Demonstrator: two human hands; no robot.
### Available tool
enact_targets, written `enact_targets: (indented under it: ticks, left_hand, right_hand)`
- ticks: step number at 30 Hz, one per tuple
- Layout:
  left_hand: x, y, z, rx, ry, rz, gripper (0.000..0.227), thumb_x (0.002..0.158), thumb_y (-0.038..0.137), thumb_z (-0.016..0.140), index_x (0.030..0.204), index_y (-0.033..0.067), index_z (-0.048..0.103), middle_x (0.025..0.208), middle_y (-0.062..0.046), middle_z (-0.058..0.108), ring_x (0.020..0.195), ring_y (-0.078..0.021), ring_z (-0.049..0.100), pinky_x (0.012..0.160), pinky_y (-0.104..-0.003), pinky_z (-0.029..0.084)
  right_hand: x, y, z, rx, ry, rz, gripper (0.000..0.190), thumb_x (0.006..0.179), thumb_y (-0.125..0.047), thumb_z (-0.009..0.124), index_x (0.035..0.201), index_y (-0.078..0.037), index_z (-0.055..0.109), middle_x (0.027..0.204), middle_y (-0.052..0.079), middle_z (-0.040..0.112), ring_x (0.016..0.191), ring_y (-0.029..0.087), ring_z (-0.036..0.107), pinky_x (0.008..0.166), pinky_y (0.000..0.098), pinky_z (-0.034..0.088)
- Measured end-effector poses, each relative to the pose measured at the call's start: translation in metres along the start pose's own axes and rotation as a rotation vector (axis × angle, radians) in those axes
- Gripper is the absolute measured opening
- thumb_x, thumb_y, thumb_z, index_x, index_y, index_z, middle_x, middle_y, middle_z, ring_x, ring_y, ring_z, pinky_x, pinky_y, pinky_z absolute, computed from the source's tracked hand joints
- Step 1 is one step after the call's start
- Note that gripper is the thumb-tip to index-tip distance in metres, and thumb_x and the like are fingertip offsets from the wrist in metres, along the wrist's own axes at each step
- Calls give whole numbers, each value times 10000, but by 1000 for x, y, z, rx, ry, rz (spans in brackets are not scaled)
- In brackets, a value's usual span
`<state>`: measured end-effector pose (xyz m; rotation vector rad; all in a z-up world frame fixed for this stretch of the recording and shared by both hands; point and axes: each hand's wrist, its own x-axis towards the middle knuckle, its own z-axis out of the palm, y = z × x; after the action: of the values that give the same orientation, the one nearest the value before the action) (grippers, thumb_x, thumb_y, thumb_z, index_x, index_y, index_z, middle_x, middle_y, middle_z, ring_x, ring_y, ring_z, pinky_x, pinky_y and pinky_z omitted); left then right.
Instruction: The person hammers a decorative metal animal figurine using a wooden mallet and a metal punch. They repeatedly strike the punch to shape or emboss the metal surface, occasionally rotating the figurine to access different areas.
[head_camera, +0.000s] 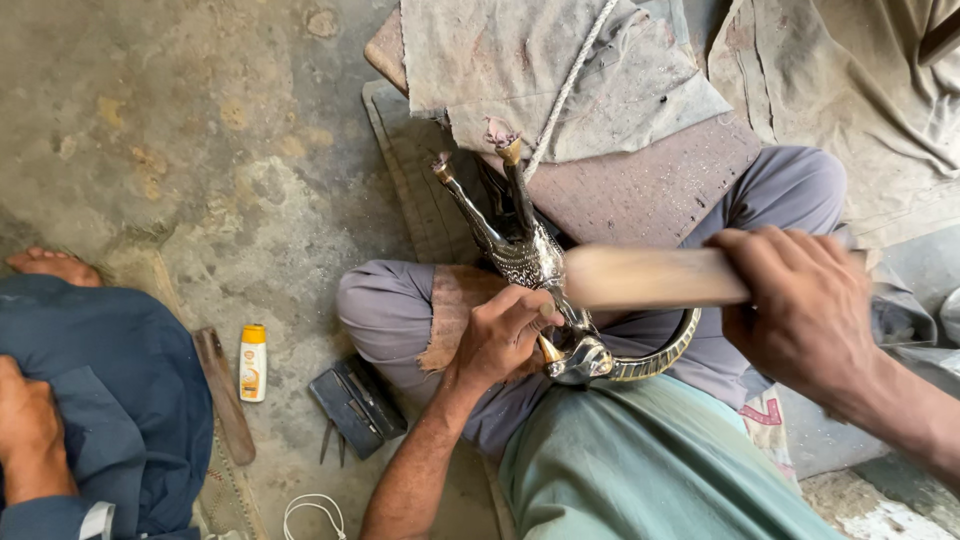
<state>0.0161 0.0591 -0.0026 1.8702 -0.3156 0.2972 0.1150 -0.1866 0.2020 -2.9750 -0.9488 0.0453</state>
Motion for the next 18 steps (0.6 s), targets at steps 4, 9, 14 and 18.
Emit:
enact_targets:
  ticks: [4,9,14,18]
  left_hand:
    - [-4,-4,5,-17,10,10,386,951,90,754,1293,171,594,1001,-26,670,791,-167,725,672,-271,647]
    - [-9,-4,1,17,33,10,358,952,10,727,1227,182,574,1044,-30,675,841,-178,730,729,-293,651]
    - [-8,4,9,-43,277,-22,193,967,45,702,1111,134,609,997,-47,679,857,-194,727,744,-300,642]
    - [-7,21,23,-617,686,-428,187,1034,131,661,1087,12,527,965,-68,693,878,-137,735,769,-286,672]
  right_hand:
    - [-4,4,4,-124,-23,-49,554,691,-75,750,1237,-121,670,1011,43,715,956,226,666,880,407,461]
    - [-5,-5,2,-46,46,-76,546,731,-135,741,1269,-149,648,1113,33,704,997,209,657,912,370,464]
    - [6,-16,-7,-215,-75,-54,491,736,-101,773,1214,-155,677,1002,36,719,938,239,669,870,421,476]
    - [24,-13,-12,6,-112,10,587,738,-76,711,1319,-44,629,1063,135,691,929,268,675,863,402,531]
